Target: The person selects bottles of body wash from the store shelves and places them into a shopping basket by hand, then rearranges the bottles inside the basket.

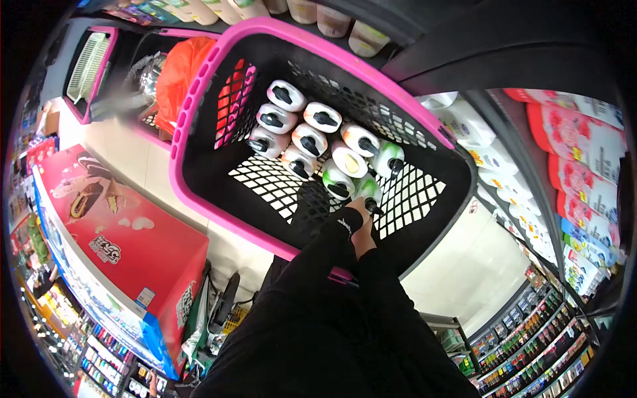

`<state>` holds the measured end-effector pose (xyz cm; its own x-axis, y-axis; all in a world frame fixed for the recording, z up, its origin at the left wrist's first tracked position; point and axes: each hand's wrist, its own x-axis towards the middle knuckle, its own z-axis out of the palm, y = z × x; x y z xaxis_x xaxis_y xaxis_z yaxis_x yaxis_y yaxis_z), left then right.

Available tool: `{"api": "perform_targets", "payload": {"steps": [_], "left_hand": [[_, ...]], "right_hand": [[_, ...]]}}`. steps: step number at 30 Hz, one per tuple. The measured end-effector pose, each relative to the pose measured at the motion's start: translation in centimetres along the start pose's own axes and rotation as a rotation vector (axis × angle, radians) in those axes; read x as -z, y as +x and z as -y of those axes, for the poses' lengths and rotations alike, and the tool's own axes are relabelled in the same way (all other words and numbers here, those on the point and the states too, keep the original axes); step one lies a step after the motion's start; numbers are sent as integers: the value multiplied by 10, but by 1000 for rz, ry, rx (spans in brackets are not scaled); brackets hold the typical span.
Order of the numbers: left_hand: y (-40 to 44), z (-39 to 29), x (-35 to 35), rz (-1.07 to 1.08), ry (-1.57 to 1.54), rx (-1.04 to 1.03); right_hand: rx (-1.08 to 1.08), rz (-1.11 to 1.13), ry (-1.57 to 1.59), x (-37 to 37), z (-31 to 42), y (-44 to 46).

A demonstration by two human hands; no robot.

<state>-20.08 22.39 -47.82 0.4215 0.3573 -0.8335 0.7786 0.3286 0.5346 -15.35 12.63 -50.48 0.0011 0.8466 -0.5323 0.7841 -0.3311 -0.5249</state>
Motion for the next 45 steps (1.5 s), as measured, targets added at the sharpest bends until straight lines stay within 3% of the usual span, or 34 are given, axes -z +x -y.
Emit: {"api": "perform_targets", "payload": {"steps": [2,4,7,9,11,14,17,19,21,23,25,27,29,37,41,45], "left_hand": [[-23,-27,27,63,67,82],[-31,-34,42,48,102,29],[-42,-34,72,-76,271,-237],[-53,-35,90,-238,166,-290],[-68,-46,109,-210,297,-222],[-76,-29,116,-405,418,-578],[-117,-34,128,-339,403,-771],[-149,-34,131,-258,269,-756],[-166,-25,132,-186,331,-632],[-145,12,123,-140,243,-759],[-147,23,117,-84,235,-832],[-180,1,120,3,317,-669],[-182,5,115,12,317,-687],[-197,0,97,43,468,-651],[-229,-16,77,20,498,-739],[-234,-1,55,-75,511,-858]], "right_hand": [[44,58,-240,8,-4,3],[70,71,-378,25,-1,5],[-324,110,466,71,32,7],[-70,56,323,105,51,-4],[-2,-18,297,133,68,-18],[59,-57,62,171,95,-40],[119,-110,-9,191,120,-66],[117,-27,-90,206,143,-86],[140,-52,-126,190,140,-95],[70,86,-106,192,154,-104],[163,92,-156,181,152,-110],[197,181,-202,194,167,-124],[212,193,-289,191,167,-133],[212,-89,-198,193,159,-196],[186,-252,-112,177,147,-231],[143,-133,-99,160,138,-262]]}}
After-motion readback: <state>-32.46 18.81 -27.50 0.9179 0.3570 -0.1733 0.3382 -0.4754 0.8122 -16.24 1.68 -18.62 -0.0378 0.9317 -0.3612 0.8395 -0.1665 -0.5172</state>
